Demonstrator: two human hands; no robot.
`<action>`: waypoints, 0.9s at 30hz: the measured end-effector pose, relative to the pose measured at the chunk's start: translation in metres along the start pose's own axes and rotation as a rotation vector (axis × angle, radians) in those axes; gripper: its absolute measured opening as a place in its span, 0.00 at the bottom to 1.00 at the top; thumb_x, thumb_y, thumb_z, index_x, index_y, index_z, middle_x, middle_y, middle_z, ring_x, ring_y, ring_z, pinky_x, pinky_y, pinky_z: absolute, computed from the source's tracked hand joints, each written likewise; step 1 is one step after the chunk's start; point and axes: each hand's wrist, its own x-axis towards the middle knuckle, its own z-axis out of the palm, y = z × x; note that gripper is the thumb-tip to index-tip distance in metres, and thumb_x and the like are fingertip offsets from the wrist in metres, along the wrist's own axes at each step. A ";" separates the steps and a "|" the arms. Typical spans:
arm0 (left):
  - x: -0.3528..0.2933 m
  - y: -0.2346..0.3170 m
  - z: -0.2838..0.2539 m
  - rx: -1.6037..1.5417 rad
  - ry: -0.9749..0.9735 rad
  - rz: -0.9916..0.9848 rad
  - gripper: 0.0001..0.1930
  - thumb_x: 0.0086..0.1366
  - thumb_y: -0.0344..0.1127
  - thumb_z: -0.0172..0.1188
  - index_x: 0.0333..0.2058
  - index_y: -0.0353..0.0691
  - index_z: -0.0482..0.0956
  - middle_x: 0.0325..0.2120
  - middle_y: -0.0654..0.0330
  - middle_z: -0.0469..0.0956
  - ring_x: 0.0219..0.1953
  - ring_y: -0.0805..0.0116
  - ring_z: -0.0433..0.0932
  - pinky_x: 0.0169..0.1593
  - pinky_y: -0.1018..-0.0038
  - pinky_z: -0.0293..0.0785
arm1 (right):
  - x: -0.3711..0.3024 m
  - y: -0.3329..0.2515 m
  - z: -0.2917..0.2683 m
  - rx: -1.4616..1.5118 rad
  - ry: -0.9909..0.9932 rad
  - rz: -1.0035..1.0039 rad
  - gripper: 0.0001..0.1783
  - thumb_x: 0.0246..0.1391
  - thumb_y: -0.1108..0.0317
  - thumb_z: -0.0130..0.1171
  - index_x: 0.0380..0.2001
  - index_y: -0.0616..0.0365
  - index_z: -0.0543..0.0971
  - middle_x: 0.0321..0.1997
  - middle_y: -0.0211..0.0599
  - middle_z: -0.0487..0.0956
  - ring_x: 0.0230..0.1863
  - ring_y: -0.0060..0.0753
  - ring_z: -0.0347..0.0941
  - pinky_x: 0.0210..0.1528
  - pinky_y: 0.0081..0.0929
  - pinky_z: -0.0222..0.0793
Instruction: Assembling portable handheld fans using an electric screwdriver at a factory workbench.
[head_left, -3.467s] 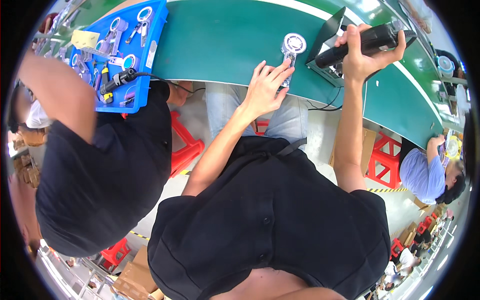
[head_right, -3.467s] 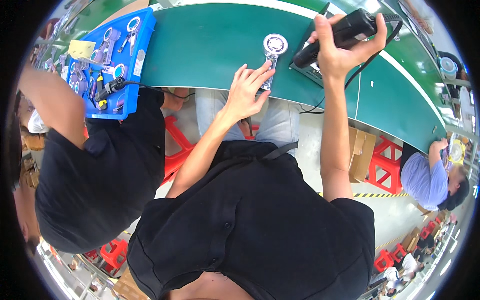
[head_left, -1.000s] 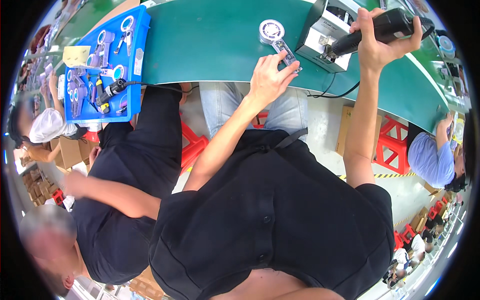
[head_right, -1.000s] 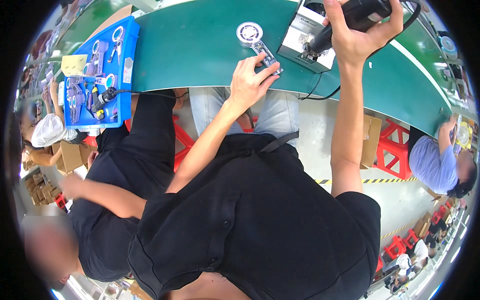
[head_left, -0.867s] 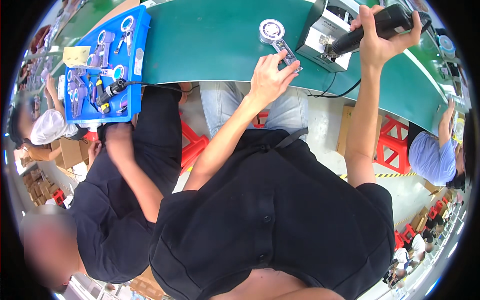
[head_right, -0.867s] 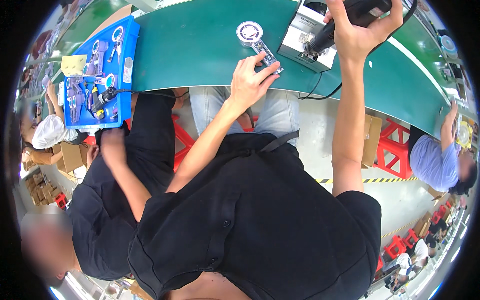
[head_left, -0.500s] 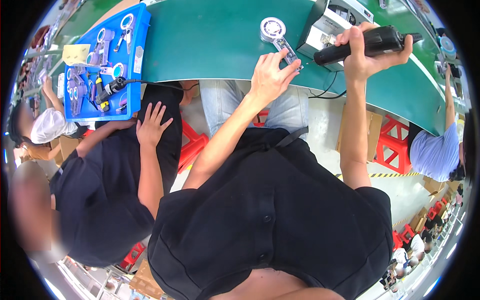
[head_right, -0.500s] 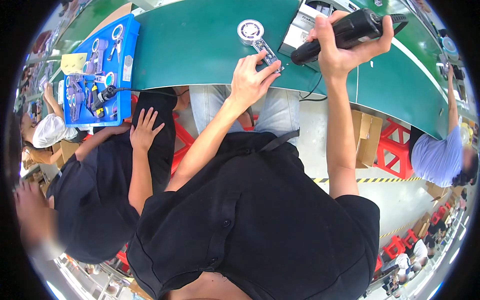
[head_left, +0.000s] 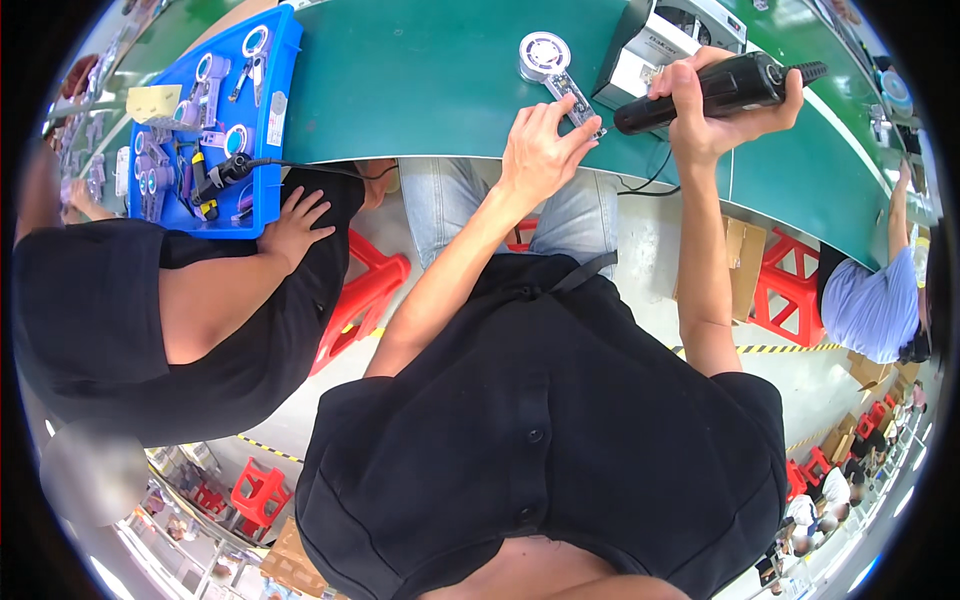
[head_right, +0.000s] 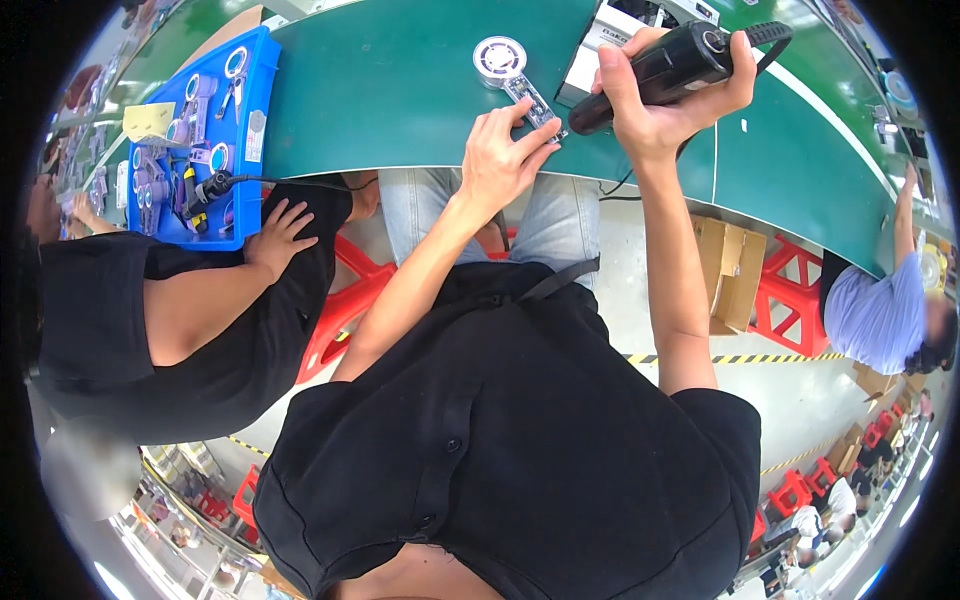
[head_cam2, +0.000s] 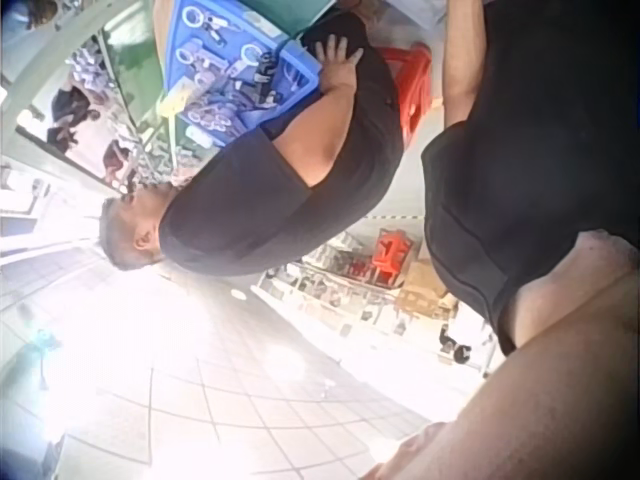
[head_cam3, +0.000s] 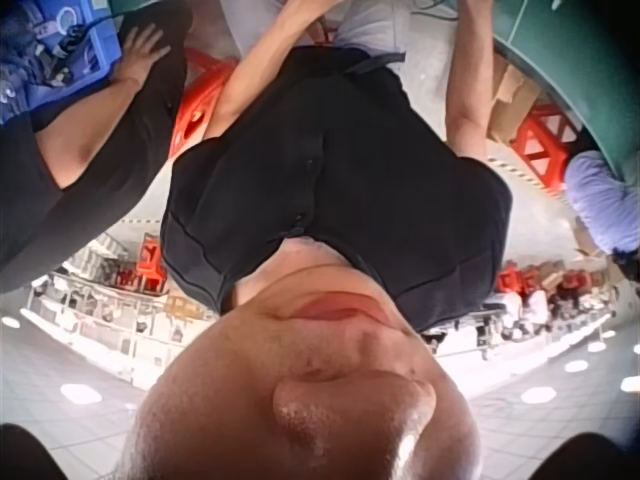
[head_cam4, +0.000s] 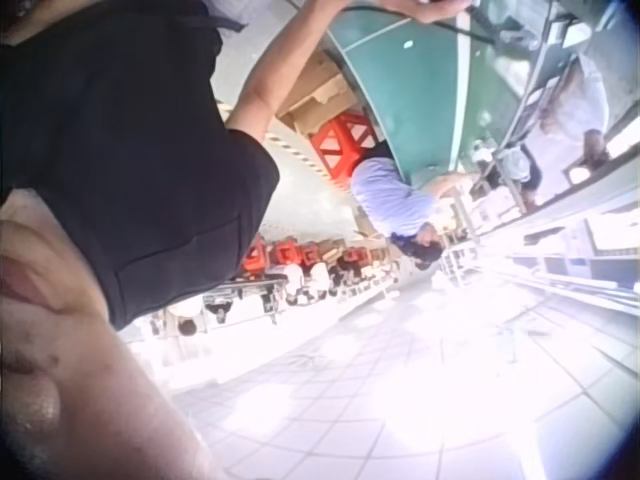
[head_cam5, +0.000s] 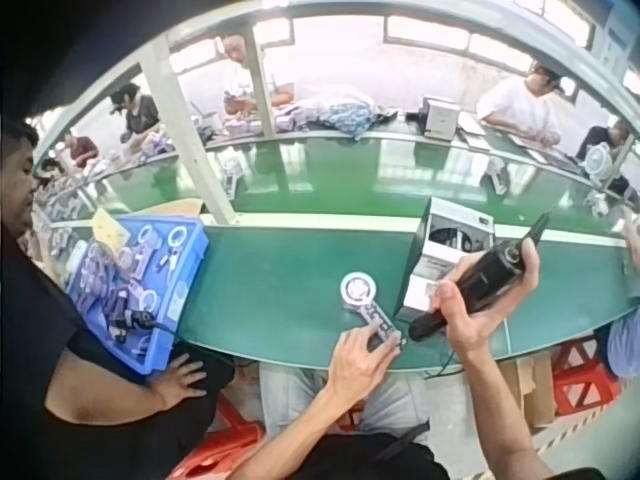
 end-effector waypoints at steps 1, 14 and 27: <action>0.000 0.000 0.000 0.002 -0.001 -0.002 0.18 0.54 0.37 0.71 0.45 0.49 0.84 0.46 0.51 0.76 0.39 0.58 0.76 0.44 0.63 0.70 | -0.001 0.000 0.001 0.000 0.000 0.002 0.51 0.55 0.87 0.57 0.67 0.30 0.41 0.32 0.46 0.76 0.20 0.33 0.73 0.26 0.37 0.78; -0.002 -0.005 0.004 0.049 0.032 0.019 0.20 0.51 0.37 0.74 0.45 0.53 0.85 0.48 0.55 0.77 0.35 0.62 0.76 0.40 0.66 0.70 | -0.019 0.005 0.011 0.045 0.065 -0.070 0.44 0.54 0.80 0.60 0.56 0.30 0.43 0.20 0.44 0.75 0.15 0.32 0.73 0.23 0.32 0.80; -0.003 -0.004 -0.002 -0.024 -0.018 0.011 0.19 0.53 0.36 0.72 0.46 0.51 0.83 0.48 0.52 0.75 0.38 0.60 0.75 0.45 0.62 0.70 | 0.052 -0.009 -0.036 -0.062 0.118 -0.164 0.47 0.50 0.89 0.62 0.60 0.39 0.47 0.29 0.48 0.78 0.18 0.34 0.74 0.22 0.37 0.79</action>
